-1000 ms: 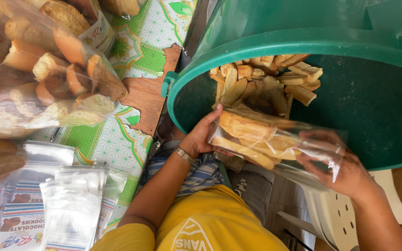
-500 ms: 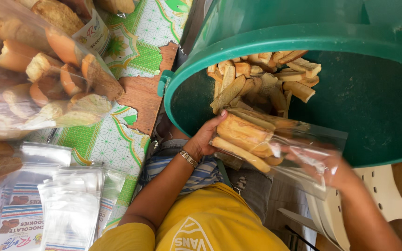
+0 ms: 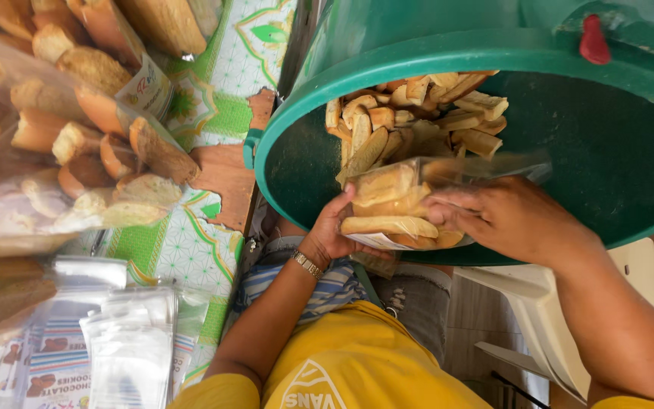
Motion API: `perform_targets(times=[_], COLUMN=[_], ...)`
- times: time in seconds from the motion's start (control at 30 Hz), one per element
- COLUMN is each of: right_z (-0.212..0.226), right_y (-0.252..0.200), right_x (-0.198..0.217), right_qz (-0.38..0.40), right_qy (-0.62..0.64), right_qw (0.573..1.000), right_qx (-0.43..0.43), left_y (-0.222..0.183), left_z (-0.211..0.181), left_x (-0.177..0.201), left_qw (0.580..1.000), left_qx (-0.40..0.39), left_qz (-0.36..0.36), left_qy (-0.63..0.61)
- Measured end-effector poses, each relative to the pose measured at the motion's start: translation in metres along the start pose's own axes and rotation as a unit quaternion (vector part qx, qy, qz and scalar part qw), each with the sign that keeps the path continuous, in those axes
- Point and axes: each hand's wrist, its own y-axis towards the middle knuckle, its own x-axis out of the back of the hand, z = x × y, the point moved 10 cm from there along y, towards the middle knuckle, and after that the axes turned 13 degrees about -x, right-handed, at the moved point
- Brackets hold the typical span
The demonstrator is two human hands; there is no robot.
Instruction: The person repeatedly picks biscotti pieces from a green bucket and places them into clear plastic bags. The filled bags are then set aside on the table. The process is repeated continuously throughout the clip.
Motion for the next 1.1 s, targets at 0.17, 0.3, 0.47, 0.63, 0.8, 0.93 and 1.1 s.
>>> perform_targets(times=[0.17, 0.3, 0.47, 0.63, 0.8, 0.93, 1.1], right_z=[-0.02, -0.054, -0.043, -0.042, -0.1, -0.066, -0.059], right_y=[0.009, 0.037, 0.046, 0.038, 0.031, 0.039, 0.015], right_x=[-0.013, -0.064, -0.079, -0.081, -0.107, -0.096, -0.033], right_qz=[0.178, 0.188, 0.008, 0.068, 0.184, 0.114, 0.024], right_qy=[0.224, 0.204, 0.051, 0.075, 0.108, 0.059, 0.24], right_qw=[0.958, 0.958, 0.998, 0.994, 0.946, 0.987, 0.967], right_qx=[0.007, -0.068, 0.036, 0.05, -0.244, -0.095, -0.084], left_y=[0.004, 0.008, 0.011, 0.012, 0.015, 0.021, 0.012], left_z=[-0.008, -0.026, -0.018, -0.017, -0.023, -0.003, -0.018], left_x=[0.024, 0.026, 0.025, 0.025, 0.045, 0.062, 0.039], left_qw=[0.996, 0.987, 0.993, 0.994, 0.988, 0.992, 0.992], left_qx=[-0.078, -0.148, -0.117, -0.106, -0.154, -0.123, -0.122], left_qz=[-0.009, 0.027, 0.0, -0.007, 0.007, -0.016, -0.008], left_qy=[-0.033, -0.066, 0.001, 0.013, -0.025, 0.019, -0.02])
